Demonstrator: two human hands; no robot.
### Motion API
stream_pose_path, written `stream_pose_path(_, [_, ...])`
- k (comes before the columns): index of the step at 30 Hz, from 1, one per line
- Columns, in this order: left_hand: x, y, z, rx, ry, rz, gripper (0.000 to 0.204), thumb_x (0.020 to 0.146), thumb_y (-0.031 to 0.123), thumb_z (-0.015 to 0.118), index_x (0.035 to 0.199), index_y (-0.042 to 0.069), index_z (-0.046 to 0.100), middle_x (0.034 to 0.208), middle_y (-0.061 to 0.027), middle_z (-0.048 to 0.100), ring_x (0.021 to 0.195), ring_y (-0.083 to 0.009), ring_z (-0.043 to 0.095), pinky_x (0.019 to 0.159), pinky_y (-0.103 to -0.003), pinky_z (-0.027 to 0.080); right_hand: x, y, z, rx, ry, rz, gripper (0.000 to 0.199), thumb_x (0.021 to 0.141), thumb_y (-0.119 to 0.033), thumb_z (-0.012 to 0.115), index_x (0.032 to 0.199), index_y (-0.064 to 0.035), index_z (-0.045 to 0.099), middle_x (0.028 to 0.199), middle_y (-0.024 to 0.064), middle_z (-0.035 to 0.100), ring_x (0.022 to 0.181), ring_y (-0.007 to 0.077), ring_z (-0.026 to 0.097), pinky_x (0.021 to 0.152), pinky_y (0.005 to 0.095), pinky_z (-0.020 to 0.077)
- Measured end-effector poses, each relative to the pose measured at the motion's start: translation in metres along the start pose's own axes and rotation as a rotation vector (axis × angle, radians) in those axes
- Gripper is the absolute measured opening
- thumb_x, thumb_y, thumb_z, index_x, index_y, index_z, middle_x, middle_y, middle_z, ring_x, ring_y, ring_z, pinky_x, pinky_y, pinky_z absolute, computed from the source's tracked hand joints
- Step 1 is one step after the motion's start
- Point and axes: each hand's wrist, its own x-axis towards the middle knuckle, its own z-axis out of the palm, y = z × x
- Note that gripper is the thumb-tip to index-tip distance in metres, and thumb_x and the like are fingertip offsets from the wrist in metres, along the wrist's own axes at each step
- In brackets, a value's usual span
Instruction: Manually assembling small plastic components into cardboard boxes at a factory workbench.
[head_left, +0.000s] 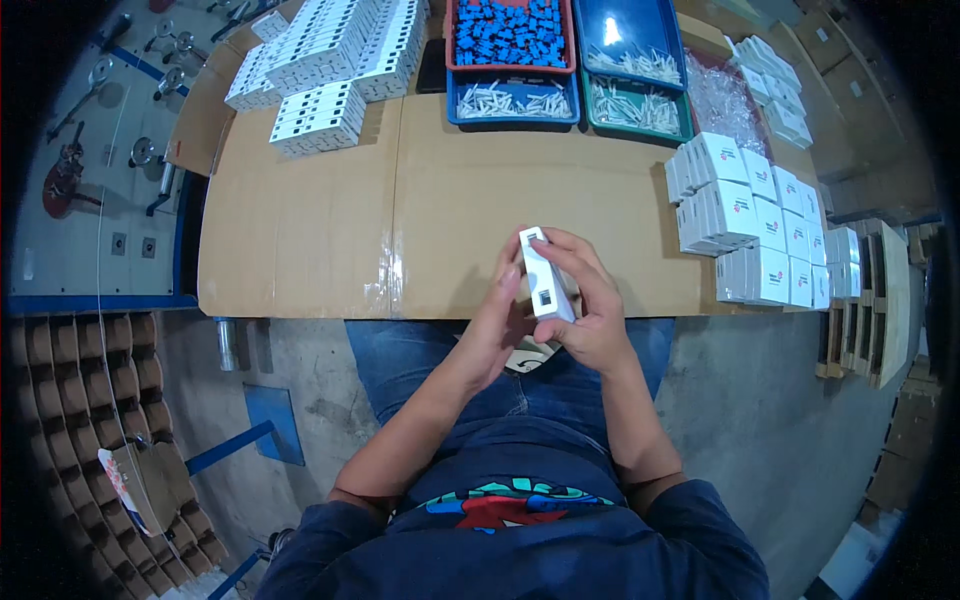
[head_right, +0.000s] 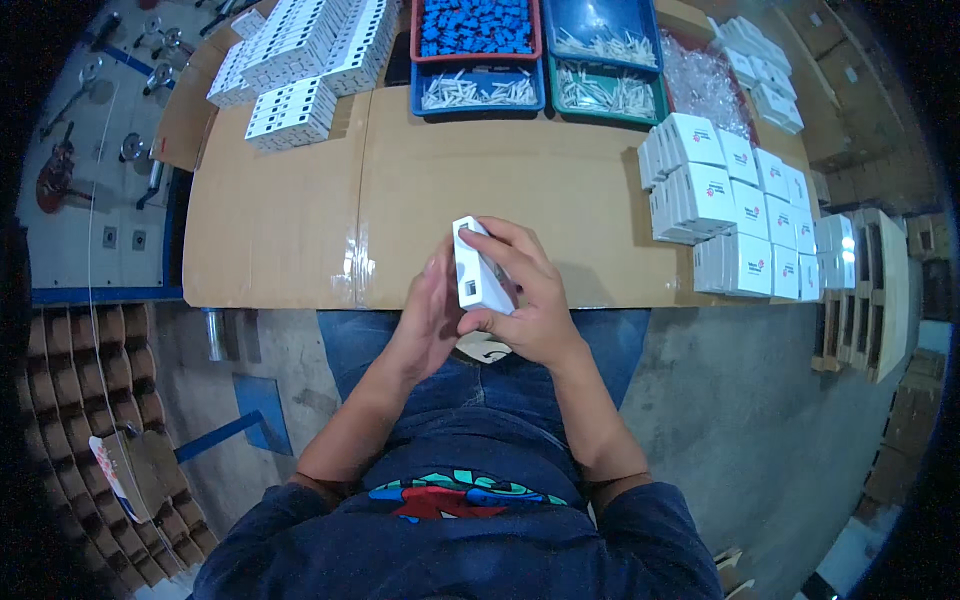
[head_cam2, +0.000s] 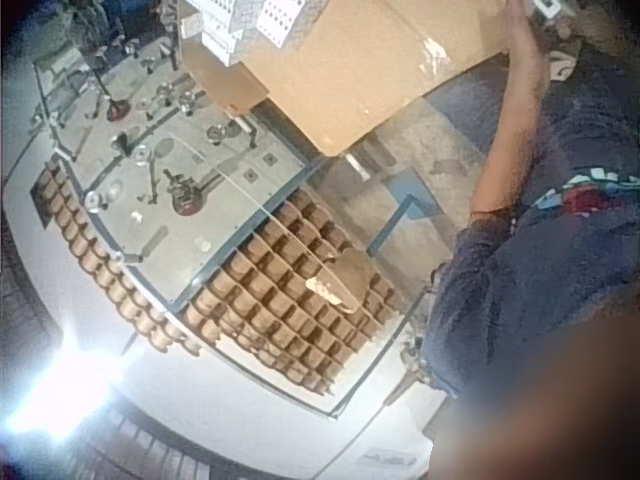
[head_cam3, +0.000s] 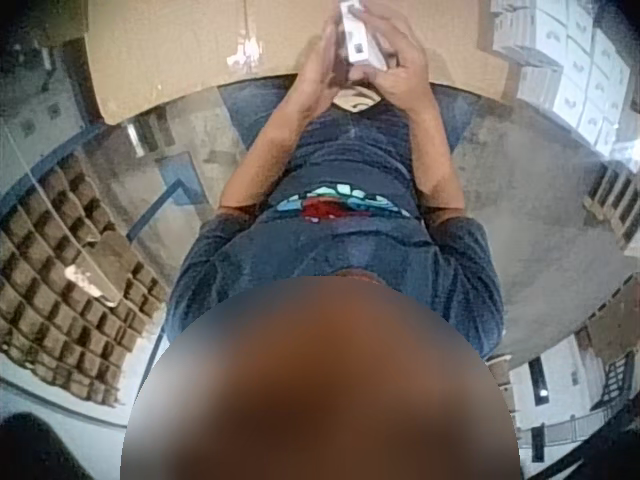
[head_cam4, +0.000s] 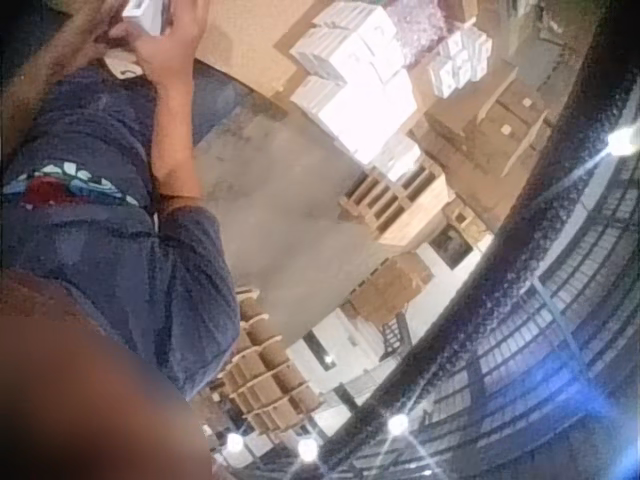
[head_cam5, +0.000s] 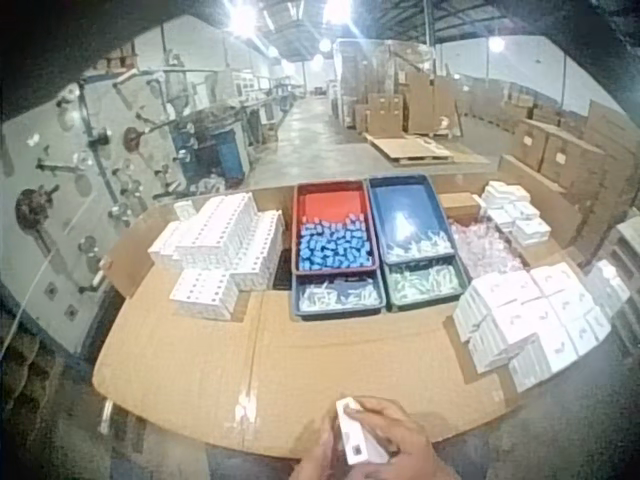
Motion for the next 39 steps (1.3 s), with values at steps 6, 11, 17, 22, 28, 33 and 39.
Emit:
stream_pose_path(6, [-0.002,0.000,0.029,0.026,0.236,-0.207,0.062,0.108,0.057,0.039,0.150,0.011,0.043,0.134,-0.0069,0.058,0.123,-0.0163,0.057,0.103,-0.035,0.046,0.002,-0.004,0.008,-0.065,-0.015,-0.026,0.083,0.081,-0.058,0.077,0.140,-0.0034,0.061,0.141,0.0218,0.051,0.129,0.0345,0.053,0.108,0.0420,0.0431])
stream_pose_path(11, [0.000,-0.006,0.034,0.009,0.282,-0.166,0.061,0.108,0.057,0.039,0.146,0.010,0.047,0.127,-0.0051,0.060,0.116,-0.0150,0.060,0.099,-0.033,0.048,0.004,-0.002,0.006,-0.095,-0.037,-0.082,0.073,0.093,-0.058,0.064,0.141,-0.0029,0.059,0.144,0.0240,0.049,0.128,0.0372,0.054,0.108,0.0431,0.0434])
stream_pose_path(17, [-0.001,-0.009,0.034,-0.007,0.307,-0.161,0.057,0.110,0.053,0.038,0.142,0.007,0.048,0.124,-0.0065,0.060,0.114,-0.0153,0.060,0.097,-0.033,0.048,0.002,0.007,0.007,-0.128,-0.042,-0.129,0.070,0.098,-0.057,0.057,0.138,0.0004,0.058,0.144,0.0258,0.049,0.126,0.0398,0.054,0.106,0.0441,0.0449])
stream_pose_path(22, [-0.003,-0.008,0.037,0.045,0.272,-0.107,0.054,0.110,0.051,0.038,0.138,0.007,0.051,0.120,-0.0063,0.058,0.110,-0.0151,0.059,0.096,-0.032,0.049,0.001,0.007,0.008,-0.122,-0.030,-0.159,0.070,0.101,-0.058,0.052,0.136,0.0023,0.058,0.143,0.0266,0.049,0.126,0.0404,0.054,0.105,0.0442,0.0452])
stream_pose_path(28, [-0.003,-0.007,0.037,0.055,0.283,-0.095,0.053,0.110,0.051,0.040,0.136,0.007,0.051,0.117,-0.0057,0.058,0.107,-0.0142,0.059,0.095,-0.032,0.049,0.002,0.007,0.010,-0.110,-0.028,-0.171,0.069,0.103,-0.057,0.048,0.135,0.0026,0.058,0.144,0.0272,0.049,0.126,0.0408,0.054,0.105,0.0440,0.0449])
stream_pose_path(33, [-0.005,-0.009,0.034,0.059,0.277,-0.096,0.053,0.110,0.052,0.040,0.136,0.007,0.052,0.117,-0.0053,0.058,0.107,-0.0138,0.058,0.094,-0.032,0.049,0.001,0.007,0.010,-0.090,-0.038,-0.156,0.066,0.104,-0.055,0.047,0.134,0.0023,0.059,0.144,0.0267,0.050,0.126,0.0402,0.054,0.106,0.0435,0.0446])
stream_pose_path(39, [-0.002,-0.011,0.032,0.000,0.308,-0.126,0.052,0.110,0.051,0.040,0.139,0.008,0.049,0.121,-0.0054,0.057,0.109,-0.0144,0.058,0.095,-0.033,0.049,0.003,0.008,0.009,-0.059,-0.045,-0.123,0.067,0.102,-0.056,0.050,0.135,0.0023,0.059,0.141,0.0261,0.053,0.127,0.0384,0.056,0.106,0.0419,0.0449])
